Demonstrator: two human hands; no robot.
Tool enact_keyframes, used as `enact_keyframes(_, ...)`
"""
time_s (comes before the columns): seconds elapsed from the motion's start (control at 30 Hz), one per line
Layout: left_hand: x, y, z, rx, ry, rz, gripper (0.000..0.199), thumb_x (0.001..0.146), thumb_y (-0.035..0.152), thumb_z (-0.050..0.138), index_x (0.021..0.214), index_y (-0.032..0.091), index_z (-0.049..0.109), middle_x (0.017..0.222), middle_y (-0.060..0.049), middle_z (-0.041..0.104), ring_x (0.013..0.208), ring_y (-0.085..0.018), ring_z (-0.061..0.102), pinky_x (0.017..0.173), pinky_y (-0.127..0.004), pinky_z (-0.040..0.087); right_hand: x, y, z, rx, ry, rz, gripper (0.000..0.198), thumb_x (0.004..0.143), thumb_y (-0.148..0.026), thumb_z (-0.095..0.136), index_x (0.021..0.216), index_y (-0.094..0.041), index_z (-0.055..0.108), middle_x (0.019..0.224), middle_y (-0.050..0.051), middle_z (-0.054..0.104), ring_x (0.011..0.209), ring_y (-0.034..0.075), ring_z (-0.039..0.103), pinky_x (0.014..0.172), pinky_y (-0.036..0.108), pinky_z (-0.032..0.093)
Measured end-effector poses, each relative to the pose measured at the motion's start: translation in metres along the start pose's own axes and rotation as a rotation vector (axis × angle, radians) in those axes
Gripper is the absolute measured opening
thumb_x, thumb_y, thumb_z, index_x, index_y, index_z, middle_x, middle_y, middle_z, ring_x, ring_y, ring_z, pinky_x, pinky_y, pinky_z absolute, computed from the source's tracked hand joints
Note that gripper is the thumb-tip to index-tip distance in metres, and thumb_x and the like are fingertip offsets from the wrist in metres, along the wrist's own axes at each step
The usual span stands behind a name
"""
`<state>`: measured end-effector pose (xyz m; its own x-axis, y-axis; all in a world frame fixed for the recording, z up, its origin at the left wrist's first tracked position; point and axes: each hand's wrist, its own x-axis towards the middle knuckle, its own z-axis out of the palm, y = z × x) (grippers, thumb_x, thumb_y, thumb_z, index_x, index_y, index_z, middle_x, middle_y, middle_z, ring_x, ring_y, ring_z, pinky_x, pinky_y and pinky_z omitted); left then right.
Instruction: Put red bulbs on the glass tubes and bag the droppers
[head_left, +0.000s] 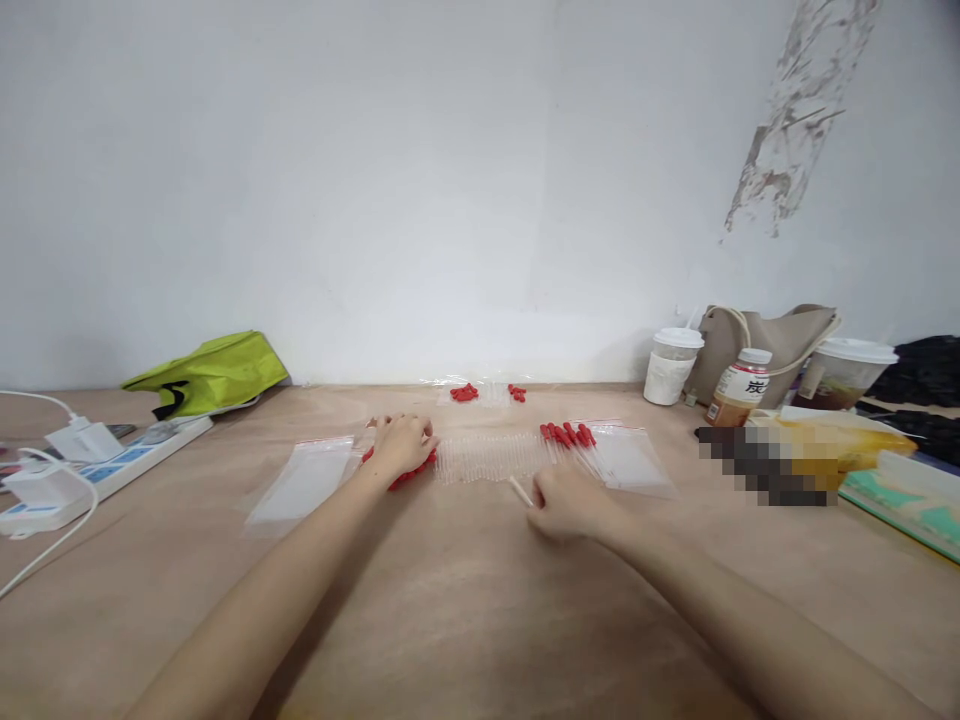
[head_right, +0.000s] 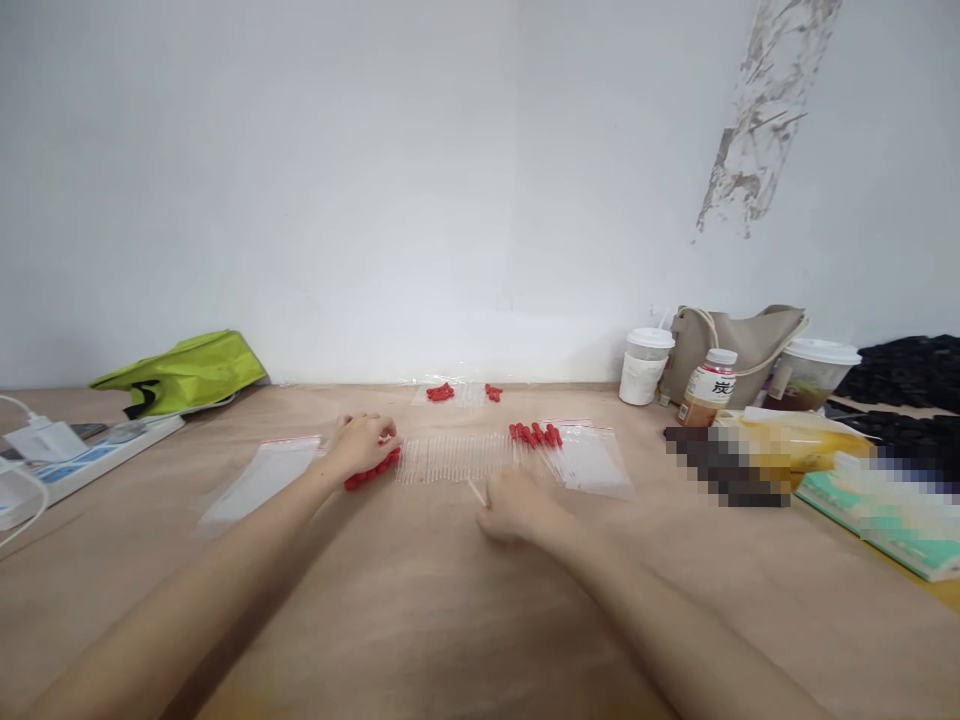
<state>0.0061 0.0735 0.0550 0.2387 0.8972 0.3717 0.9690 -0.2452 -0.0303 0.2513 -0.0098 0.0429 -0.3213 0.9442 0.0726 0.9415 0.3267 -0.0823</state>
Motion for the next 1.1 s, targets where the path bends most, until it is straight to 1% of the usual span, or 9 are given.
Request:
enact_keyframes(0.13, 0.015, 0.005, 0.008, 0.042, -0.087, -0.008, 0.019, 0.072, 0.036, 0.056, 0.076, 0.018, 0.060, 0.073, -0.008, 0.065, 0.080, -0.027, 0.056, 0.080, -0.046, 0.027, -0.010, -0.015, 0.009, 0.013, 0.016, -0.095, 0.016, 0.064, -0.018, 0.047, 0.069, -0.015, 0.063, 0.072, 0.009, 0.065, 0.062, 0.018, 0.056, 0.050, 0.024, 0.032)
enact_keyframes(0.3, 0.021, 0.009, 0.011, 0.088, -0.143, -0.012, 0.015, 0.071, 0.031, 0.057, 0.069, 0.016, 0.060, 0.072, -0.010, 0.067, 0.076, -0.028, 0.059, 0.080, -0.047, 0.027, -0.008, -0.006, 0.019, 0.148, 0.037, -0.127, 0.015, 0.064, -0.012, 0.046, 0.069, -0.017, 0.059, 0.071, 0.003, 0.063, 0.060, 0.012, 0.051, 0.048, 0.021, 0.028)
enact_keyframes(0.53, 0.021, 0.014, 0.006, 0.094, -0.111, -0.024, 0.006, 0.067, 0.016, 0.055, 0.066, 0.012, 0.060, 0.067, -0.013, 0.065, 0.075, -0.030, 0.060, 0.080, -0.047, 0.028, -0.008, -0.001, 0.024, 0.306, 0.017, -0.141, 0.007, 0.070, -0.017, 0.046, 0.072, -0.017, 0.053, 0.076, 0.002, 0.060, 0.064, 0.010, 0.049, 0.052, 0.018, 0.030)
enact_keyframes(0.67, 0.001, 0.022, -0.012, 0.034, -0.014, 0.034, 0.017, 0.073, 0.016, 0.047, 0.083, 0.011, 0.060, 0.077, -0.014, 0.065, 0.083, -0.030, 0.057, 0.084, -0.048, 0.026, -0.009, -0.001, 0.022, 0.317, -0.022, -0.132, 0.010, 0.074, -0.022, 0.046, 0.076, -0.016, 0.054, 0.079, 0.004, 0.060, 0.067, 0.012, 0.050, 0.054, 0.020, 0.031)
enact_keyframes(0.8, -0.039, 0.032, -0.016, -0.119, 0.003, 0.190, 0.029, 0.080, 0.020, 0.042, 0.108, 0.019, 0.051, 0.093, -0.004, 0.061, 0.084, -0.017, 0.056, 0.077, -0.027, 0.039, -0.006, 0.011, 0.022, 0.276, -0.076, -0.086, 0.016, 0.079, -0.027, 0.042, 0.078, -0.017, 0.054, 0.081, 0.006, 0.061, 0.066, 0.014, 0.051, 0.054, 0.023, 0.031)
enact_keyframes(0.87, -0.059, 0.035, -0.009, -0.333, 0.028, 0.342, 0.030, 0.080, 0.014, 0.041, 0.107, 0.018, 0.054, 0.096, -0.005, 0.058, 0.087, -0.017, 0.054, 0.077, -0.025, 0.040, -0.002, 0.020, 0.023, 0.275, -0.039, -0.053, 0.017, 0.080, -0.028, 0.041, 0.079, -0.016, 0.053, 0.081, 0.007, 0.060, 0.066, 0.015, 0.051, 0.055, 0.024, 0.031)
enact_keyframes(0.93, -0.075, 0.038, 0.001, -0.456, 0.011, 0.421, 0.029, 0.079, 0.011, 0.042, 0.102, 0.019, 0.058, 0.091, -0.005, 0.057, 0.085, -0.017, 0.053, 0.075, -0.026, 0.041, 0.002, 0.029, 0.026, 0.305, 0.052, -0.040, 0.013, 0.080, -0.024, 0.042, 0.080, -0.016, 0.052, 0.081, 0.007, 0.060, 0.068, 0.015, 0.052, 0.058, 0.024, 0.033)
enact_keyframes(1.0, -0.084, 0.040, 0.009, -0.509, -0.024, 0.434, 0.026, 0.080, 0.012, 0.044, 0.097, 0.020, 0.061, 0.087, -0.004, 0.056, 0.081, -0.016, 0.053, 0.072, -0.026, 0.041, 0.005, 0.034, 0.030, 0.360, 0.152, -0.078, 0.011, 0.080, -0.019, 0.041, 0.083, -0.016, 0.051, 0.082, 0.006, 0.060, 0.071, 0.015, 0.053, 0.063, 0.025, 0.036)
enact_keyframes(1.1, -0.086, 0.043, 0.018, -0.558, -0.030, 0.391, 0.017, 0.081, 0.020, 0.049, 0.090, 0.020, 0.064, 0.085, -0.003, 0.056, 0.078, -0.016, 0.053, 0.071, -0.026, 0.041, 0.007, 0.032, 0.035, 0.432, 0.265, -0.169, 0.019, 0.082, -0.016, 0.038, 0.095, -0.017, 0.051, 0.090, 0.006, 0.061, 0.082, 0.016, 0.054, 0.071, 0.028, 0.038)
